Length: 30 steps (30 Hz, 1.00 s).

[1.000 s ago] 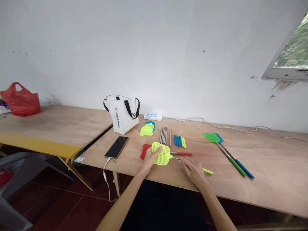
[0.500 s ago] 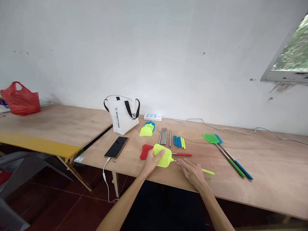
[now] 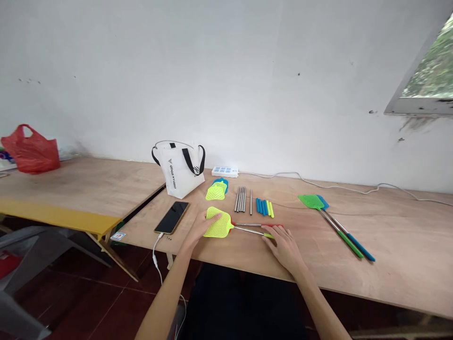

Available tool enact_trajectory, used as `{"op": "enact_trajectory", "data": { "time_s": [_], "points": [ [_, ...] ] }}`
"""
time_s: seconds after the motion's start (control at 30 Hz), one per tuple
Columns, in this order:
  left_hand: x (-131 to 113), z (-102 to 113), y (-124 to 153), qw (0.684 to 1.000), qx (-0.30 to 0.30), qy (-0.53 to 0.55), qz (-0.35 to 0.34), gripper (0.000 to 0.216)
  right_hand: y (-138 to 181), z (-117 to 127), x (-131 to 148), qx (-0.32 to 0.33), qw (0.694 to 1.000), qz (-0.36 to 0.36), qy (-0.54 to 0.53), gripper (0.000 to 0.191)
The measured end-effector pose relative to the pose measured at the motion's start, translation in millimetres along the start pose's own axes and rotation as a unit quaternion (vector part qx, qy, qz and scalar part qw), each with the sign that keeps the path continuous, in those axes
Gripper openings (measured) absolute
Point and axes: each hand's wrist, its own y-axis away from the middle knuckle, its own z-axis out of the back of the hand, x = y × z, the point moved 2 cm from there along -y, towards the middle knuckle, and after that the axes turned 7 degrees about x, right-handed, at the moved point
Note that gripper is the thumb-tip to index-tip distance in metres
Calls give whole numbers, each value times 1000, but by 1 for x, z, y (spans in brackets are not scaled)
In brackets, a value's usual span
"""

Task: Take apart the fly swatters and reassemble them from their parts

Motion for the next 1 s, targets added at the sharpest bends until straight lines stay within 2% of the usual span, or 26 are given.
{"op": "enact_trajectory", "data": {
  "time_s": [0.1,0.23,0.37,0.5,0.63,0.77,1.0],
  "points": [
    [4,19,-1,999,-2,-46,-20,52,1,-3,-4,9,1000,-27,4,30],
    [12,28,-1,991,33,-129,-22,53,3,-4,-12,7,998,-63,1,30],
    [18,29,-4,974,8,-222,-49,49,8,-5,-29,13,997,-71,-15,32],
    [23,27,-10,947,-31,-302,-107,52,12,-4,-45,26,996,-78,-17,34],
    [28,23,-13,907,-64,-395,-132,37,14,-5,-48,39,996,-82,6,36],
    [31,19,-12,870,-58,-471,-133,30,14,-9,-46,31,996,-79,34,37],
    [32,18,-12,850,-46,-507,-139,33,15,-14,-48,9,994,-97,52,36]
  ]
}}
